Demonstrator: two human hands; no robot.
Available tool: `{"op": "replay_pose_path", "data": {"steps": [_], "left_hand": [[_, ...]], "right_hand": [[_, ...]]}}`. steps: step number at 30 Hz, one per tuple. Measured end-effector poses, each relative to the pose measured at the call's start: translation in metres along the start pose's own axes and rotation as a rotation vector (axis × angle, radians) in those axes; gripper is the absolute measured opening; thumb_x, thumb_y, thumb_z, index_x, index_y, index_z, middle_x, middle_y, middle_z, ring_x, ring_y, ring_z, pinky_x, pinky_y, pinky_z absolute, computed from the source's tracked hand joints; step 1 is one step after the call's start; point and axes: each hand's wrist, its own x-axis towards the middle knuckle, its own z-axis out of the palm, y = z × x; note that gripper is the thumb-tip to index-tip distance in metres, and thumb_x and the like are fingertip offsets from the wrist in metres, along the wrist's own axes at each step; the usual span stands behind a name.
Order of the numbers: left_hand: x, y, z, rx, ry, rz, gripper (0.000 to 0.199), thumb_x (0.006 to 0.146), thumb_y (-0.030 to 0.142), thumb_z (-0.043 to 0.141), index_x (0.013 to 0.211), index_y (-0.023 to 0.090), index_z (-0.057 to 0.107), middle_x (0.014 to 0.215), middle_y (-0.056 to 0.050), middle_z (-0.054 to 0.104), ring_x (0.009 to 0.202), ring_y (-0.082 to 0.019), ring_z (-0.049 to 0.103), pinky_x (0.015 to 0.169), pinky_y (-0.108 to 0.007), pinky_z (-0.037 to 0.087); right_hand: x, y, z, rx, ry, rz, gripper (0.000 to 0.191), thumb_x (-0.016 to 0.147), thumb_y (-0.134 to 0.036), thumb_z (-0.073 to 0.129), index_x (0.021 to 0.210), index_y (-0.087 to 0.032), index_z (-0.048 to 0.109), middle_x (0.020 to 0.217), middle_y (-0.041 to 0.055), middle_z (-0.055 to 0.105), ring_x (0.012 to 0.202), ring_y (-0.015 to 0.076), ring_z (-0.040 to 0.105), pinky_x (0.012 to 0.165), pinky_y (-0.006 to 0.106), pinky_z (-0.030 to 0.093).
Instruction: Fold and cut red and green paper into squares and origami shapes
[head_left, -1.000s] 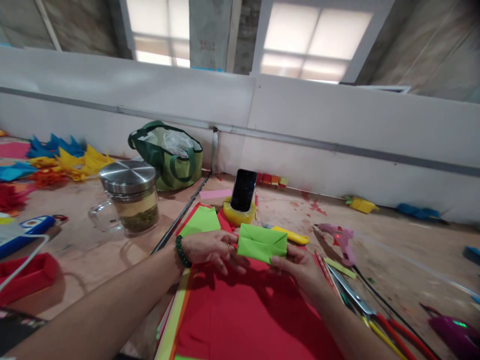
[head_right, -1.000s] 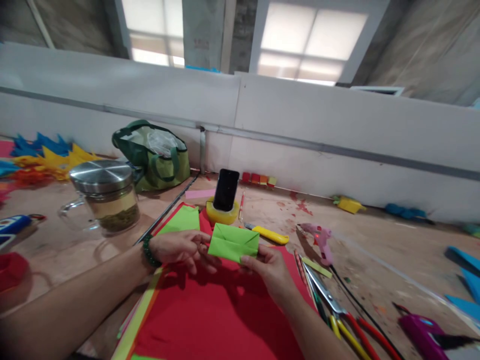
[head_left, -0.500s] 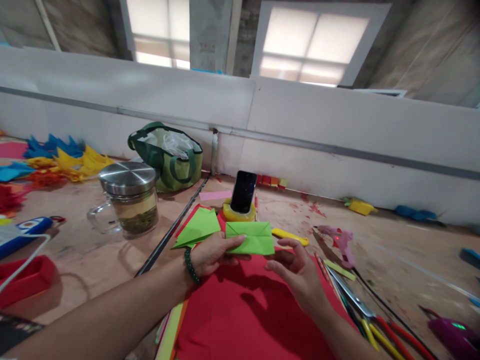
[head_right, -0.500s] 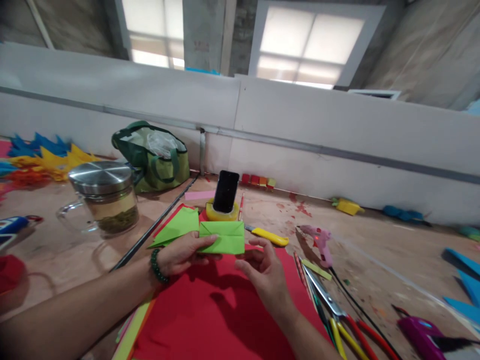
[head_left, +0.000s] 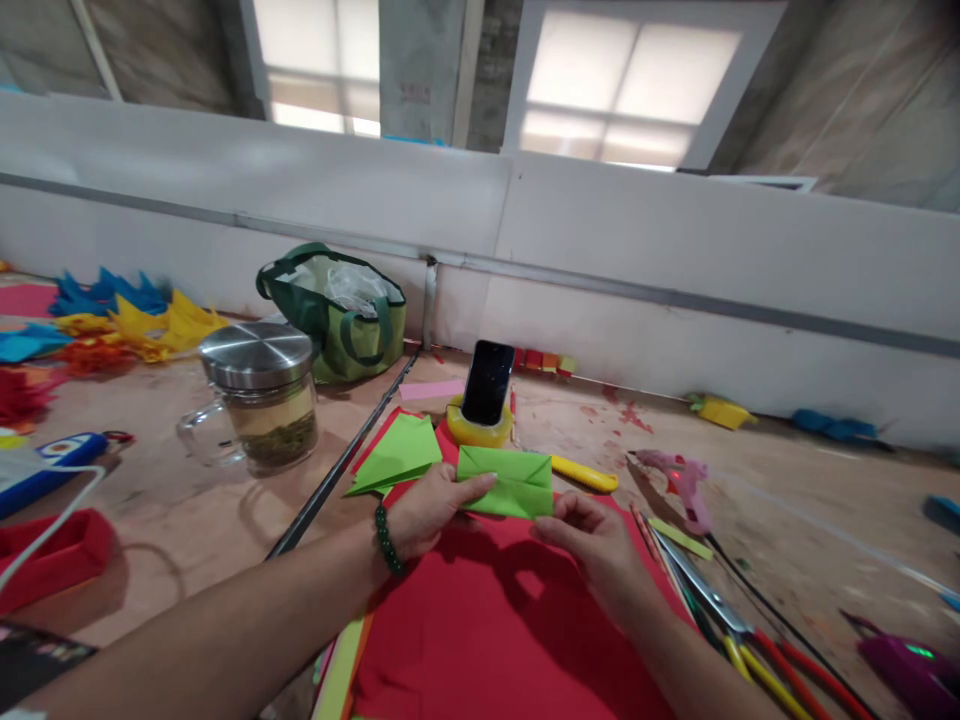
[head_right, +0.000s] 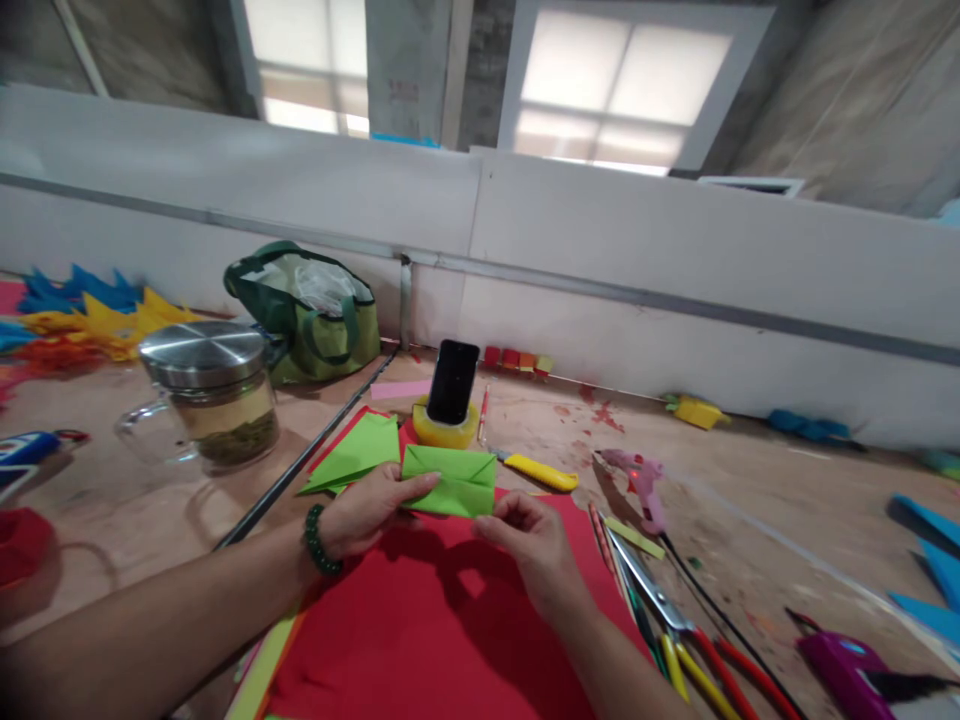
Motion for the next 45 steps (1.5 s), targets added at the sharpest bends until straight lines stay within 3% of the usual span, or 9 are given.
{"op": "replay_pose_path", "data": {"steps": [2, 8, 11, 16, 22, 26, 30, 37, 45], "left_hand": [[0.0, 0.0, 0.001, 0.023, -0.002, 0.017, 0.054, 0.059, 0.05, 0.083, 0.092, 0.008, 0.073, 0.084, -0.01, 0.073, 0.065, -0.015, 0.066, 0.047, -0.018, 0.049], [0.0, -0.001, 0.0, 0.049, -0.003, 0.017, 0.055, 0.06, 0.051, 0.082, 0.096, 0.009, 0.072, 0.086, -0.011, 0.074, 0.068, -0.017, 0.067, 0.046, -0.018, 0.049], [-0.002, -0.002, 0.0, 0.083, -0.056, 0.047, 0.053, 0.064, 0.049, 0.08, 0.099, 0.009, 0.071, 0.09, -0.011, 0.073, 0.071, -0.018, 0.068, 0.049, -0.019, 0.05], [-0.004, -0.001, 0.003, 0.125, -0.102, 0.008, 0.049, 0.066, 0.049, 0.078, 0.093, 0.009, 0.071, 0.085, -0.011, 0.073, 0.064, -0.016, 0.069, 0.044, -0.016, 0.045], [-0.001, -0.001, 0.002, 0.106, -0.078, -0.05, 0.04, 0.068, 0.046, 0.077, 0.083, 0.009, 0.069, 0.071, -0.007, 0.071, 0.052, -0.012, 0.066, 0.043, -0.015, 0.042], [-0.001, -0.001, 0.002, 0.112, -0.092, -0.033, 0.04, 0.068, 0.045, 0.076, 0.084, 0.009, 0.069, 0.072, -0.008, 0.072, 0.054, -0.013, 0.066, 0.043, -0.016, 0.042], [-0.002, -0.001, 0.001, 0.096, -0.131, -0.029, 0.043, 0.066, 0.046, 0.079, 0.085, 0.008, 0.07, 0.072, -0.008, 0.072, 0.054, -0.014, 0.066, 0.046, -0.018, 0.045], [-0.001, -0.002, -0.001, -0.061, -0.151, -0.074, 0.036, 0.071, 0.043, 0.076, 0.084, 0.01, 0.067, 0.075, -0.006, 0.07, 0.058, -0.012, 0.066, 0.048, -0.017, 0.047], [-0.001, -0.003, 0.006, -0.186, -0.042, -0.109, 0.015, 0.087, 0.026, 0.058, 0.082, 0.012, 0.062, 0.07, -0.003, 0.066, 0.056, -0.009, 0.063, 0.052, -0.016, 0.047]], "right_hand": [[0.0, -0.001, 0.0, 0.037, 0.024, 0.023, 0.033, 0.054, -0.032, 0.089, 0.065, -0.019, 0.06, 0.058, -0.0017, 0.063, 0.056, 0.0151, 0.062, 0.057, 0.027, 0.05], [0.002, -0.003, -0.007, 0.083, -0.082, 0.073, 0.056, 0.068, -0.038, 0.081, 0.118, -0.021, 0.061, 0.076, 0.0023, 0.071, 0.069, 0.0179, 0.068, 0.061, 0.026, 0.052], [0.003, 0.0, -0.006, 0.063, -0.142, 0.047, 0.046, 0.072, -0.046, 0.076, 0.112, -0.024, 0.067, 0.091, 0.0042, 0.071, 0.071, 0.0175, 0.066, 0.058, 0.027, 0.054], [0.004, 0.005, 0.001, -0.033, -0.086, 0.047, 0.03, 0.064, -0.046, 0.08, 0.083, -0.022, 0.077, 0.072, 0.001, 0.071, 0.056, 0.0146, 0.059, 0.051, 0.026, 0.053], [0.0, 0.001, 0.004, 0.038, -0.027, 0.045, 0.036, 0.061, -0.04, 0.084, 0.092, -0.023, 0.076, 0.087, 0.0033, 0.074, 0.07, 0.0188, 0.064, 0.056, 0.029, 0.057], [-0.001, -0.001, 0.005, 0.137, -0.08, 0.119, 0.035, 0.061, -0.037, 0.083, 0.089, -0.019, 0.073, 0.07, 0.0012, 0.07, 0.051, 0.0127, 0.059, 0.046, 0.024, 0.053], [-0.001, -0.001, 0.005, 0.19, -0.118, 0.173, 0.03, 0.059, -0.034, 0.084, 0.081, -0.017, 0.072, 0.064, 0.0005, 0.068, 0.051, 0.0133, 0.06, 0.045, 0.023, 0.052], [-0.005, 0.002, 0.007, 0.157, -0.057, 0.124, 0.026, 0.06, -0.036, 0.084, 0.076, -0.017, 0.074, 0.057, 0.0012, 0.068, 0.042, 0.0121, 0.06, 0.04, 0.019, 0.043], [-0.01, 0.008, 0.009, 0.061, -0.082, -0.044, 0.035, 0.071, -0.046, 0.077, 0.097, -0.023, 0.075, 0.07, 0.0031, 0.072, 0.052, 0.0174, 0.065, 0.055, 0.03, 0.055]]}}
